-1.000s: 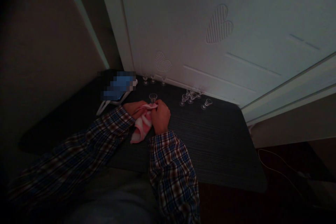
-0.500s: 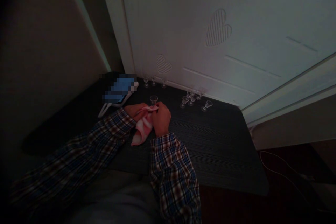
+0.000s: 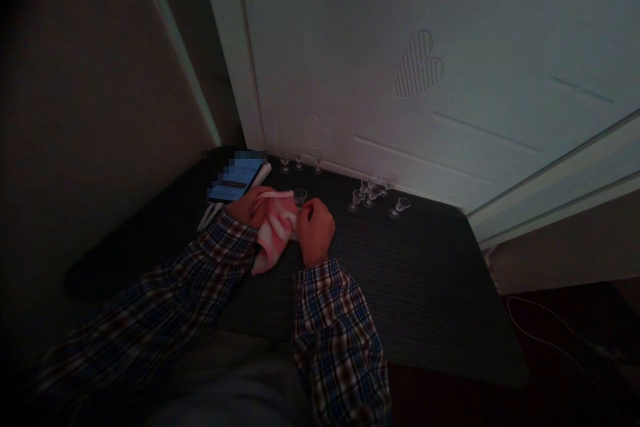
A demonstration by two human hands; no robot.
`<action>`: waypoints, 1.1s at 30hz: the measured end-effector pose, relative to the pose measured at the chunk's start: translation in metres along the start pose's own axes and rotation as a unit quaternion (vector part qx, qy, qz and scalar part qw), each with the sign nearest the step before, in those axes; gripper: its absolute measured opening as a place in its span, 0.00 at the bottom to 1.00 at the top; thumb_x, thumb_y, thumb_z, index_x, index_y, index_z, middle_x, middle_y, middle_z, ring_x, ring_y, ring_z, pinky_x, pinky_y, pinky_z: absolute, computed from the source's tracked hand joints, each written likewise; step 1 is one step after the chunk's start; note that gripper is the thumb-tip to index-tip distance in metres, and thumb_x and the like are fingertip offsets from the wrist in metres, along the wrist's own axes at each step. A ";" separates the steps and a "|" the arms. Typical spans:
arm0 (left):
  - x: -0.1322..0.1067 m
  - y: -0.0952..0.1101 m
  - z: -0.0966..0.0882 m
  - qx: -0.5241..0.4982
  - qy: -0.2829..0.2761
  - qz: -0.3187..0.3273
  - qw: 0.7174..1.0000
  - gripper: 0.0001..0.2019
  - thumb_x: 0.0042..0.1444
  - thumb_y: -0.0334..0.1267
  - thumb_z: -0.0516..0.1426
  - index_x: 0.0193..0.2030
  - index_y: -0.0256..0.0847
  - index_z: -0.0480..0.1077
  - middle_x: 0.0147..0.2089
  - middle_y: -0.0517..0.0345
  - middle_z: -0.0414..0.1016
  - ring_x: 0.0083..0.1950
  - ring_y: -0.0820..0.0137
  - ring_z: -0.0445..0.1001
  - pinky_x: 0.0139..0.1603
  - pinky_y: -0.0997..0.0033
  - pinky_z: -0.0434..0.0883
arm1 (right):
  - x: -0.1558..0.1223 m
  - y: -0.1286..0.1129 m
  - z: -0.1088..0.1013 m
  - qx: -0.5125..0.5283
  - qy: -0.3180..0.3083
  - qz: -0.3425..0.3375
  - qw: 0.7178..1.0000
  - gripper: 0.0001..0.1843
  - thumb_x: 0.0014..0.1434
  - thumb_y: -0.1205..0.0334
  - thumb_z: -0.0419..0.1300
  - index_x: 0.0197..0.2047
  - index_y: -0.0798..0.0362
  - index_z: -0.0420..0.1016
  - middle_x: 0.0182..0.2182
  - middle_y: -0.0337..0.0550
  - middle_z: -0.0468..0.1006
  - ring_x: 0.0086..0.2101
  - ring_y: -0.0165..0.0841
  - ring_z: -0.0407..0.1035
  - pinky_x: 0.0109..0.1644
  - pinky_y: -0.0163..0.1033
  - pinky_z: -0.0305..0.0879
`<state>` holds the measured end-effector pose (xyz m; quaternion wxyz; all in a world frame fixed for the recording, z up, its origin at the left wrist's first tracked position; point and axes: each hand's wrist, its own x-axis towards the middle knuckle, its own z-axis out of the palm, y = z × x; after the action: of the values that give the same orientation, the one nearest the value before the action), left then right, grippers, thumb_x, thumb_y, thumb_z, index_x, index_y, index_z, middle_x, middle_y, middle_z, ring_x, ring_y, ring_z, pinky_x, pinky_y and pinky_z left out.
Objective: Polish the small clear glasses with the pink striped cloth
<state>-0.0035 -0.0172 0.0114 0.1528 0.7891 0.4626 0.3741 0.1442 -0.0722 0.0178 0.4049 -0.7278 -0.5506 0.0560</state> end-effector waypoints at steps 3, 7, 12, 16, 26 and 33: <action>0.000 0.005 -0.007 0.003 0.003 -0.035 0.999 0.15 0.57 0.40 0.46 0.47 0.39 0.65 0.40 0.55 0.75 0.36 0.69 0.73 0.33 0.75 0.68 | 0.000 0.001 0.000 0.012 0.022 0.008 1.000 0.11 0.56 0.68 0.46 0.32 0.52 0.68 0.29 0.39 0.73 0.30 0.31 0.66 0.33 0.34 0.57; -0.002 0.010 -0.008 -0.023 -0.076 0.020 0.997 0.14 0.58 0.39 0.44 0.45 0.39 0.65 0.39 0.56 0.75 0.35 0.70 0.73 0.34 0.75 0.68 | 0.001 0.002 0.001 0.027 0.027 0.016 0.999 0.11 0.56 0.67 0.46 0.32 0.52 0.69 0.29 0.40 0.73 0.30 0.32 0.67 0.34 0.35 0.58; -0.003 0.008 -0.006 -0.045 -0.096 0.025 0.994 0.13 0.59 0.40 0.44 0.45 0.41 0.64 0.40 0.57 0.74 0.38 0.70 0.73 0.37 0.73 0.69 | 0.001 0.003 0.005 0.042 0.004 0.051 0.998 0.11 0.54 0.68 0.48 0.41 0.53 0.66 0.31 0.41 0.73 0.31 0.33 0.68 0.34 0.35 0.60; -0.003 0.002 -0.003 -0.056 -0.050 -0.006 0.997 0.14 0.60 0.43 0.43 0.45 0.42 0.64 0.39 0.57 0.74 0.37 0.69 0.73 0.35 0.72 0.70 | 0.000 0.004 0.009 0.061 -0.004 0.014 0.998 0.12 0.55 0.68 0.48 0.42 0.53 0.65 0.37 0.44 0.72 0.37 0.32 0.68 0.39 0.36 0.62; -0.003 0.002 -0.003 -0.031 -0.070 0.033 0.997 0.14 0.60 0.41 0.43 0.45 0.41 0.64 0.39 0.57 0.74 0.37 0.70 0.73 0.36 0.72 0.69 | 0.005 0.010 0.017 0.041 -0.042 -0.022 0.998 0.08 0.56 0.60 0.53 0.37 0.52 0.69 0.33 0.41 0.68 0.32 0.31 0.65 0.36 0.35 0.61; -0.002 0.000 -0.001 -0.033 -0.088 0.025 0.995 0.15 0.59 0.42 0.43 0.46 0.40 0.64 0.40 0.54 0.74 0.38 0.68 0.73 0.37 0.71 0.69 | 0.007 0.009 0.019 0.017 -0.053 -0.037 0.998 0.06 0.57 0.62 0.52 0.35 0.53 0.69 0.31 0.41 0.70 0.32 0.30 0.65 0.35 0.34 0.59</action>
<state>-0.0053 -0.0187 0.0113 0.2097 0.8250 0.4145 0.3219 0.1436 -0.0569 0.0021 0.3888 -0.6964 -0.5967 0.0891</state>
